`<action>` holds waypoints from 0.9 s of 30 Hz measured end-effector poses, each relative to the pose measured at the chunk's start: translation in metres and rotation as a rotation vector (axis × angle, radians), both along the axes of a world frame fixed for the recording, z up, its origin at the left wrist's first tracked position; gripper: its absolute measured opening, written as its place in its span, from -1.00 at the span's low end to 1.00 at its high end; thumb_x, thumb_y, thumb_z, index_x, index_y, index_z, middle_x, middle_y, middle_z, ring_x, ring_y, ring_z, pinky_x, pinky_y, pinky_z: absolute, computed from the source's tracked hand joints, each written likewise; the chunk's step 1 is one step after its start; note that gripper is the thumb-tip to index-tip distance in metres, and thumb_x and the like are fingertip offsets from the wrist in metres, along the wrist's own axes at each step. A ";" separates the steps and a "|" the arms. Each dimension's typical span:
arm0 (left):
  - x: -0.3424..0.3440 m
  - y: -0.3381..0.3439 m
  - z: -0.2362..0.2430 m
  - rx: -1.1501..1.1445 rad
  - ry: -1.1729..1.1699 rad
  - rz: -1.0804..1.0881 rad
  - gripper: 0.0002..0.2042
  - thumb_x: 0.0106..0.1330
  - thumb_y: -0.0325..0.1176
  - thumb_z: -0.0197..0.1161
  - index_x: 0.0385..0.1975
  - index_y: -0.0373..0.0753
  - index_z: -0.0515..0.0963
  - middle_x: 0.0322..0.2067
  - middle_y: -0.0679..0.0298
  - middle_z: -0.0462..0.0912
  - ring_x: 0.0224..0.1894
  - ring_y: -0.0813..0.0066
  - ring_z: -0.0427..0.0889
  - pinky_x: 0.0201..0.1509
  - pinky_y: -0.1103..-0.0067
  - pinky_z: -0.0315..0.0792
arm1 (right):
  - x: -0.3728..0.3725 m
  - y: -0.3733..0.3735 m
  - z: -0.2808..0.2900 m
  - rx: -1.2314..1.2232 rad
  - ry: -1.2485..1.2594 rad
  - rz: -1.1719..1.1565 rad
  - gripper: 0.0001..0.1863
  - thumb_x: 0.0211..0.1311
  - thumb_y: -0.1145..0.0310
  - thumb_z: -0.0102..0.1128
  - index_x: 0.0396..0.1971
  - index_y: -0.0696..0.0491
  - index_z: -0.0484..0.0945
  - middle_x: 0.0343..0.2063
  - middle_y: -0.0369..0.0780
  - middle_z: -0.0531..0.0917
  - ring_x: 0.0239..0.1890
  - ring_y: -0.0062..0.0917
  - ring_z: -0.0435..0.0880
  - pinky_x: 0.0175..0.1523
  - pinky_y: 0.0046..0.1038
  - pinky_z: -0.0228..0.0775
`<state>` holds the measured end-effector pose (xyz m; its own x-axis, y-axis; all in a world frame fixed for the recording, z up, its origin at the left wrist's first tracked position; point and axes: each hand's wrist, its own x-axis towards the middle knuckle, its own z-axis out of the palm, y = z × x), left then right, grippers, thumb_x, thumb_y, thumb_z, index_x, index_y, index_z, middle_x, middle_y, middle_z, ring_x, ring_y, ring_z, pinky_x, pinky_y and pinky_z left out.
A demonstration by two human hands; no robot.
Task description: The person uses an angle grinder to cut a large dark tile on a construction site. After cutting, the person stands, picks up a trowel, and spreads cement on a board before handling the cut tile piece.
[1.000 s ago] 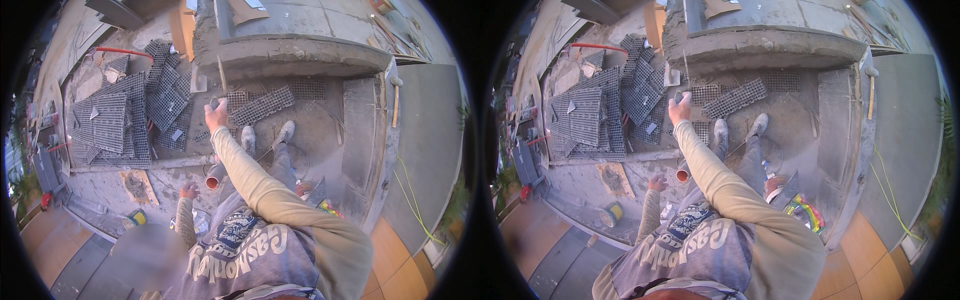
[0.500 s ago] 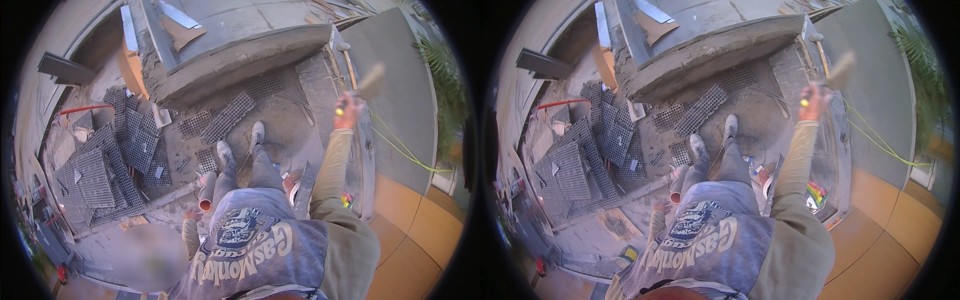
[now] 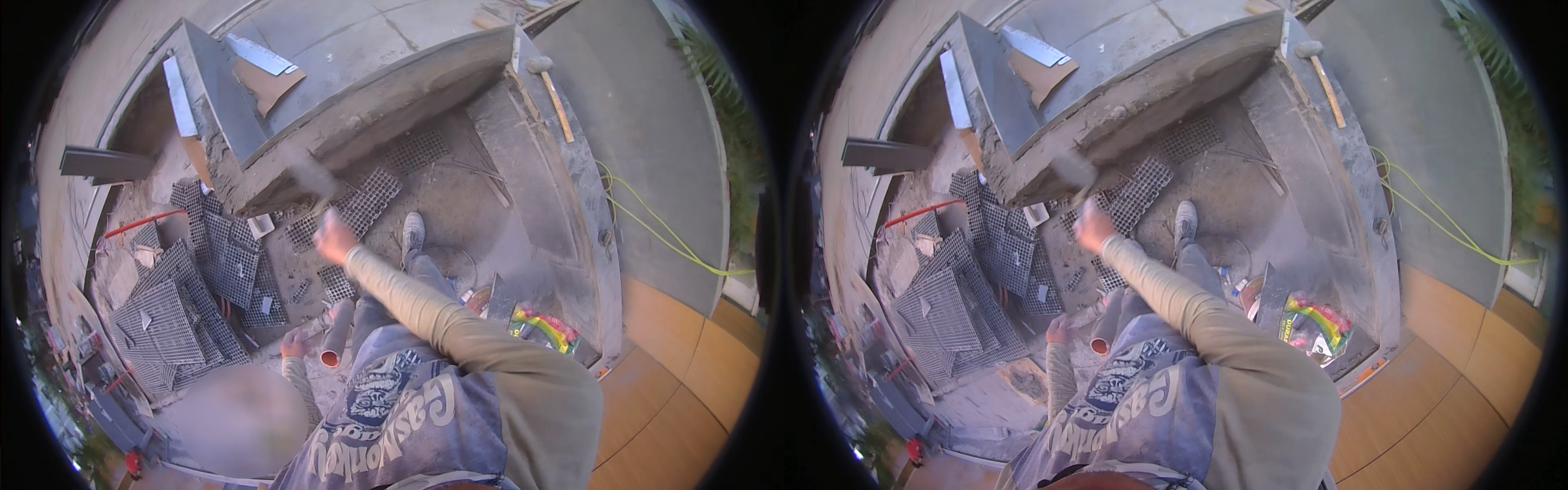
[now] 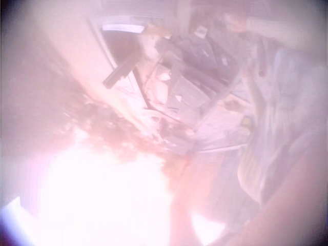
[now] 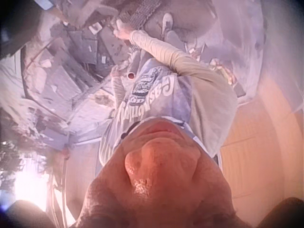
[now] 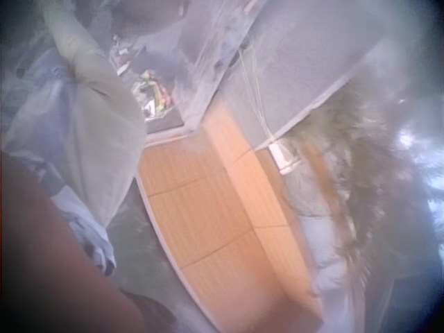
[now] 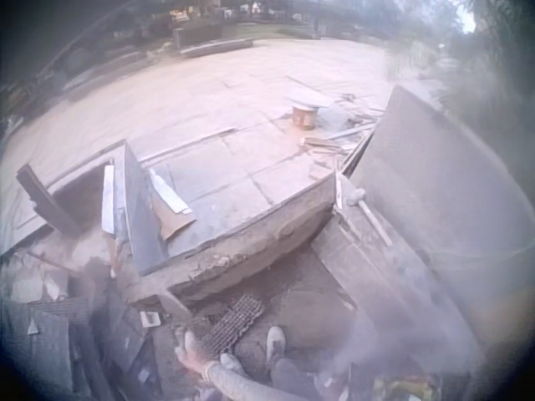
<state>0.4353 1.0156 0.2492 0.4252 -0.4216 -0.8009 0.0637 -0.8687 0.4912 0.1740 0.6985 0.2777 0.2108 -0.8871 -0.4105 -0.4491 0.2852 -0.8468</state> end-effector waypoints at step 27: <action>-0.123 -0.058 -0.030 -0.136 -0.082 -0.336 -0.76 0.27 -0.29 0.29 -0.11 -0.22 0.66 -0.22 0.21 0.73 -0.22 0.37 0.72 -0.17 0.45 0.63 | -0.325 -0.145 -0.025 0.168 0.032 -0.193 -0.88 0.27 0.37 0.20 -0.30 0.05 0.48 -0.63 -0.24 0.52 -0.79 -0.55 0.44 -0.74 -0.40 0.18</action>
